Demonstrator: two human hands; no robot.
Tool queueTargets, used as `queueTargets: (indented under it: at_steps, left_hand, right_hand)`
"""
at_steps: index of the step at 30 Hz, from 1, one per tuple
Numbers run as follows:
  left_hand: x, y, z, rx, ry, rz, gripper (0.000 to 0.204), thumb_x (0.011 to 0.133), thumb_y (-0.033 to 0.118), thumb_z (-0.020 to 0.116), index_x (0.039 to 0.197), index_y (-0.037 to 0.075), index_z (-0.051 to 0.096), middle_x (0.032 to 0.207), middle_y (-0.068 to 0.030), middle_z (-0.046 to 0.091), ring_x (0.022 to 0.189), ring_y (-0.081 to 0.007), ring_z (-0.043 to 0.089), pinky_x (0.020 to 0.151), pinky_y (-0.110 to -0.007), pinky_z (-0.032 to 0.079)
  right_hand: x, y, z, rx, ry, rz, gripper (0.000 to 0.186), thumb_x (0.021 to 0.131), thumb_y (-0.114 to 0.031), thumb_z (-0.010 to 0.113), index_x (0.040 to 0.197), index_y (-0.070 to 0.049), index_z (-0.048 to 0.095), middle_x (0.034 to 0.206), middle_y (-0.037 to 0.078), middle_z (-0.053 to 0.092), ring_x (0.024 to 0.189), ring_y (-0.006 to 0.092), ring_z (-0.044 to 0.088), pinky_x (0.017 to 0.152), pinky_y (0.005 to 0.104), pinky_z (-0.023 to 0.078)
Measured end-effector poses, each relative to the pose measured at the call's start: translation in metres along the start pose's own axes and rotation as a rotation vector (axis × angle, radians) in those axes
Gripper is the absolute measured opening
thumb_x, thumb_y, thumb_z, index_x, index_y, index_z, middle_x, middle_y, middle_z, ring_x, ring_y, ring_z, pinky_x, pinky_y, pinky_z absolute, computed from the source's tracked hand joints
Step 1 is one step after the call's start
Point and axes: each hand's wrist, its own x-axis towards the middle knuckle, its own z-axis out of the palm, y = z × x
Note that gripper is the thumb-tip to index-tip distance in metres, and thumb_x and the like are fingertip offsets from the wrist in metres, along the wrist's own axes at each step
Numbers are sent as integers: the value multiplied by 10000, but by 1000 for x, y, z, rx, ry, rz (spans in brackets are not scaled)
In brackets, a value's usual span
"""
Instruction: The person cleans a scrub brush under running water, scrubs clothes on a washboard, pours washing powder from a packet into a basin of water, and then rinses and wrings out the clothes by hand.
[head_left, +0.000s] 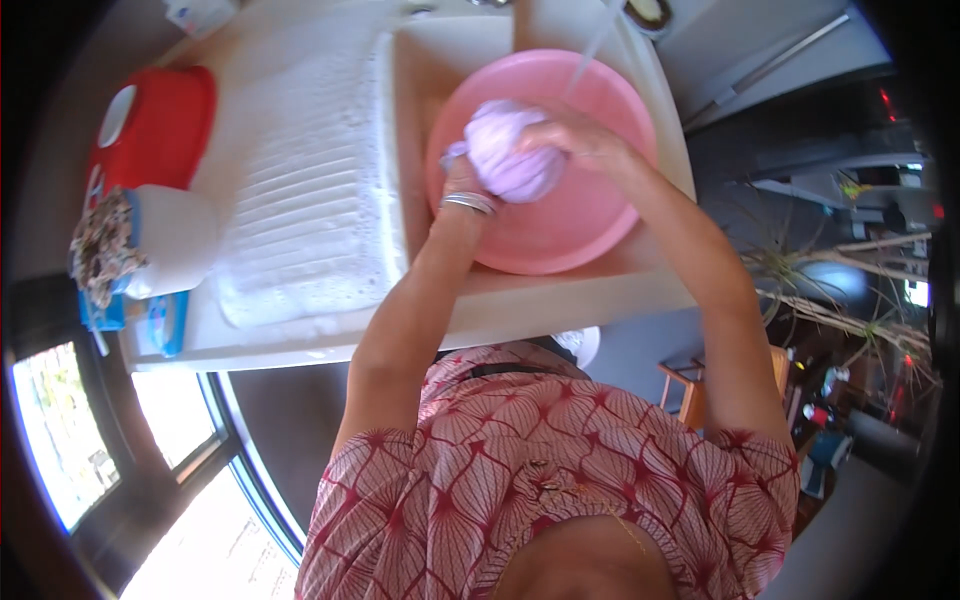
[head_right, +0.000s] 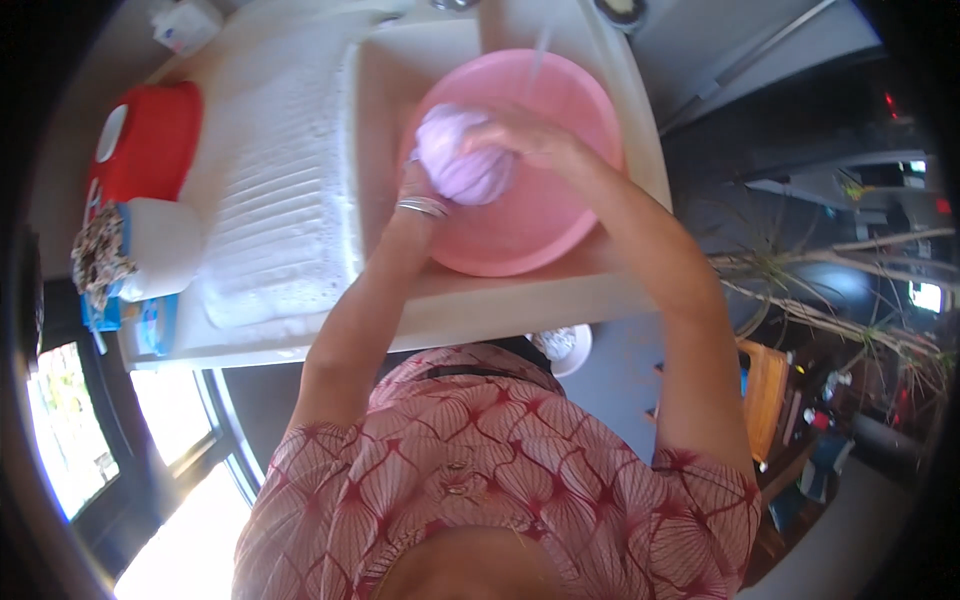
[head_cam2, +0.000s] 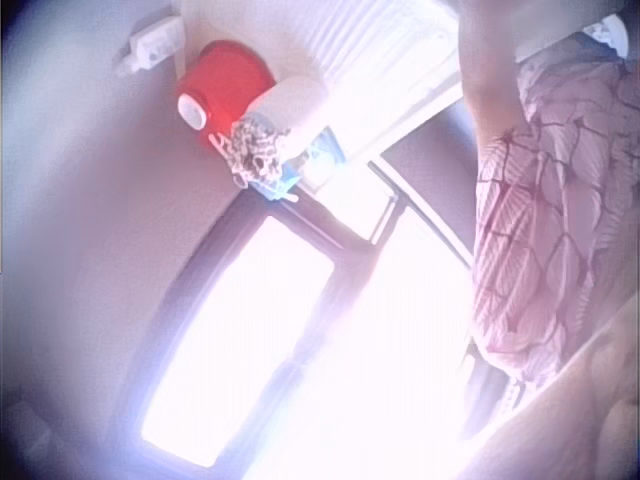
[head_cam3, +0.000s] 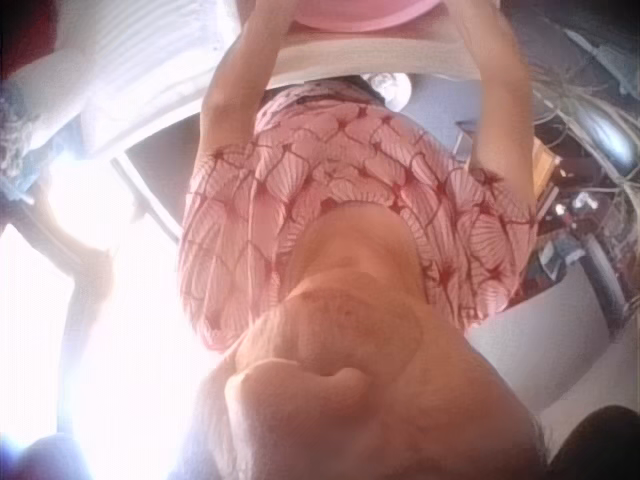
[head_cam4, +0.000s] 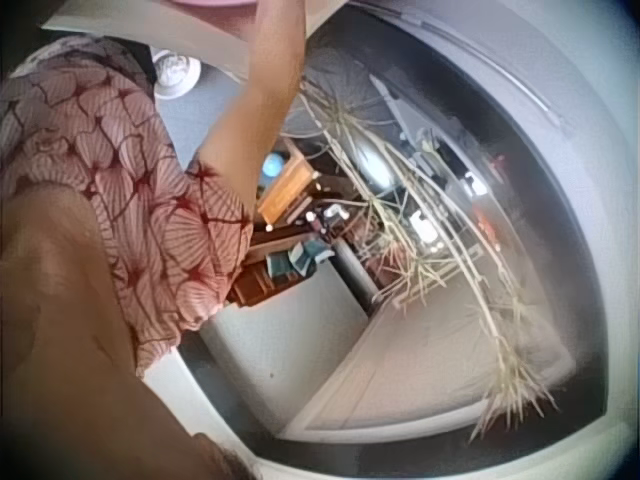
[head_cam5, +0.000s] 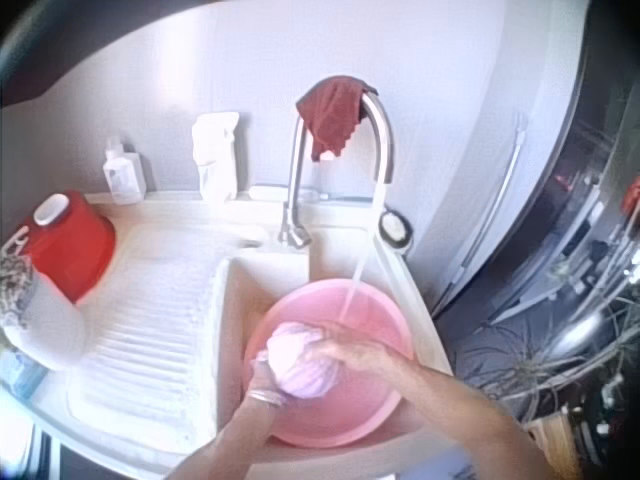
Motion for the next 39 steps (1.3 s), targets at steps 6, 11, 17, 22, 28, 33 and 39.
queueTargets:
  at_steps: [6, 11, 17, 22, 28, 33, 39]
  left_hand:
    - [-38, 87, 18, 570, 125, 285, 405, 849, 320, 413, 1129, 38, 489, 931, -122, 575, 833, -192, 554, 692, -299, 464]
    - [-122, 138, 55, 1011, 58, 663, 411, 720, 11, 416, 1122, 35, 502, 915, -79, 570, 811, -152, 531, 702, -258, 447]
    - [-153, 195, -16, 1091, 139, 599, 495, 735, -61, 358, 1211, 33, 459, 1039, -105, 565, 948, -186, 530, 851, -280, 411]
    - [-148, 243, -80, 1787, 225, 673, 502, 721, -63, 399, 1183, 97, 512, 972, -139, 600, 861, -215, 578, 767, -306, 456]
    - [-154, 221, -72, 2261, 461, 1119, 488, 709, -32, 431, 1132, 182, 548, 991, -157, 580, 884, -325, 551, 786, -398, 434]
    - [-114, 206, -58, 1932, 141, 1159, 460, 716, -1, 415, 1149, 128, 504, 981, -190, 554, 931, -398, 493, 825, -458, 378]
    - [-155, 217, -86, 1967, 307, 1072, 394, 773, 102, 476, 1165, 59, 472, 1006, -219, 523, 953, -372, 484, 821, -459, 357]
  right_hand:
    - [19, -54, 13, 418, 236, -44, 421, 832, -393, 551, 1090, -60, 541, 1082, 56, 566, 1030, 160, 509, 901, 317, 405]
    - [57, -55, 60, 456, 217, -291, 279, 803, -296, 574, 1002, -102, 560, 991, 40, 563, 962, 155, 519, 851, 313, 428]
    - [104, -33, 144, 348, 222, -469, 240, 797, -215, 537, 942, -28, 579, 900, 59, 558, 848, 138, 508, 772, 273, 425]
    - [124, -14, 155, -724, 302, -893, 285, 818, -232, 524, 1022, -34, 544, 978, 110, 553, 859, 183, 541, 787, 282, 427]
    - [140, 79, 81, -917, 676, 112, 295, 897, -234, 411, 914, 16, 567, 876, 170, 604, 742, 238, 569, 699, 313, 450]
    - [164, 251, 18, -228, 706, 54, 377, 885, -307, 372, 1004, -20, 585, 1047, 171, 563, 1031, 274, 509, 879, 356, 387]
    - [119, 75, 108, 631, 377, -145, 263, 878, -220, 470, 966, 2, 581, 891, 70, 572, 830, 165, 537, 735, 283, 421]
